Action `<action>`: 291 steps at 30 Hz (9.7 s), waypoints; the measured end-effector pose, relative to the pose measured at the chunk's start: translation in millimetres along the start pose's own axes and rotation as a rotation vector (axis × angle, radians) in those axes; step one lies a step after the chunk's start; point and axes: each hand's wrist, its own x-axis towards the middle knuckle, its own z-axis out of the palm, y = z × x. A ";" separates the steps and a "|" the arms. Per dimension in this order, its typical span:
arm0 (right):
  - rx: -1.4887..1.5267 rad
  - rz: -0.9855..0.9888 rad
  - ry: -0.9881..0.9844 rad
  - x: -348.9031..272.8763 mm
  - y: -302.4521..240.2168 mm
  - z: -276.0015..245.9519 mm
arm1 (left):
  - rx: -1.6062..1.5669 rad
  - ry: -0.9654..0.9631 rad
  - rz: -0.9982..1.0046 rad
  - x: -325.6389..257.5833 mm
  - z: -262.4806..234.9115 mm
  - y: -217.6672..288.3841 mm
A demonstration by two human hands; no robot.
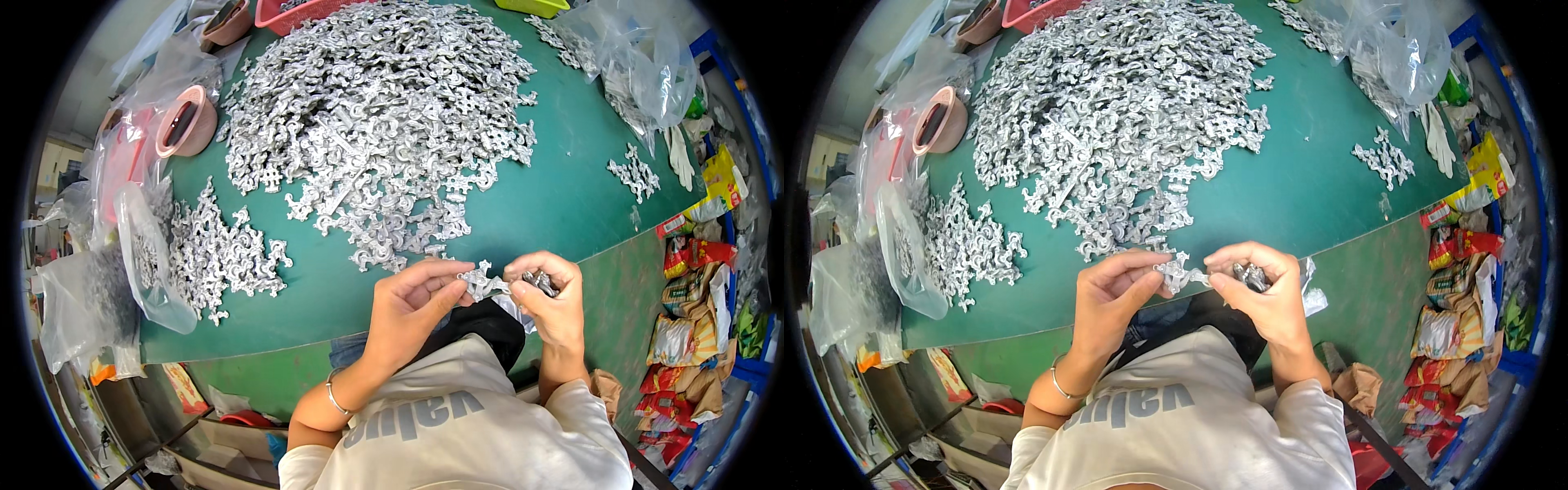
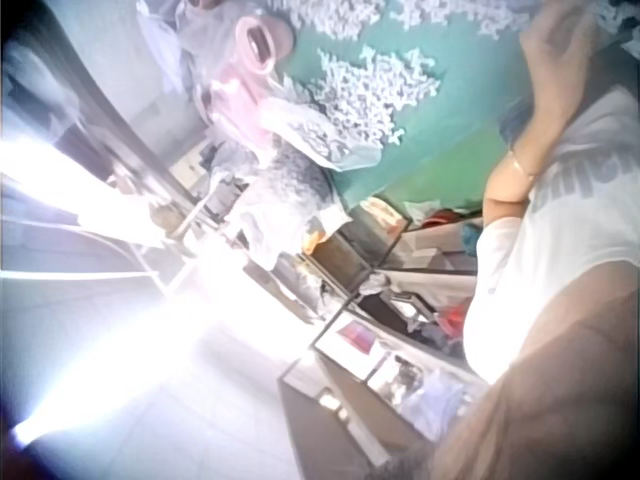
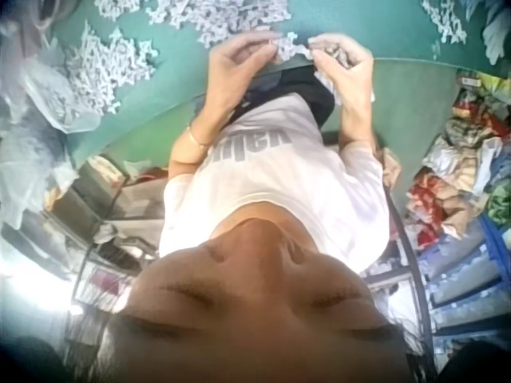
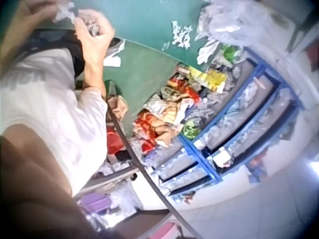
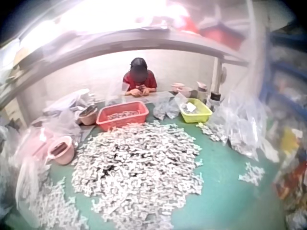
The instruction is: The person assembles small metal cross-shaped decorative items by hand, picking up components from a large pile on the workbench and snapping or fitting them together.
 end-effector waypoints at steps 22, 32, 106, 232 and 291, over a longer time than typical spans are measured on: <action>0.235 -0.151 -0.072 -9.2 10.1 23.7 | -0.107 0.021 -0.055 -11.7 -7.6 3.7; 0.192 -0.236 -0.074 -11.4 11.7 20.8 | -0.115 0.003 -0.004 -9.8 -2.6 8.2; -0.813 -0.545 0.206 43.9 33.2 17.7 | 1.220 0.733 0.604 -51.6 -95.2 12.4; 0.224 -0.508 -0.238 -25.3 26.0 42.0 | -0.235 -0.216 -0.073 -17.4 -18.1 36.9; 0.253 -0.439 -0.177 -26.2 25.7 41.3 | -0.344 -0.227 -0.177 -13.7 -19.3 31.4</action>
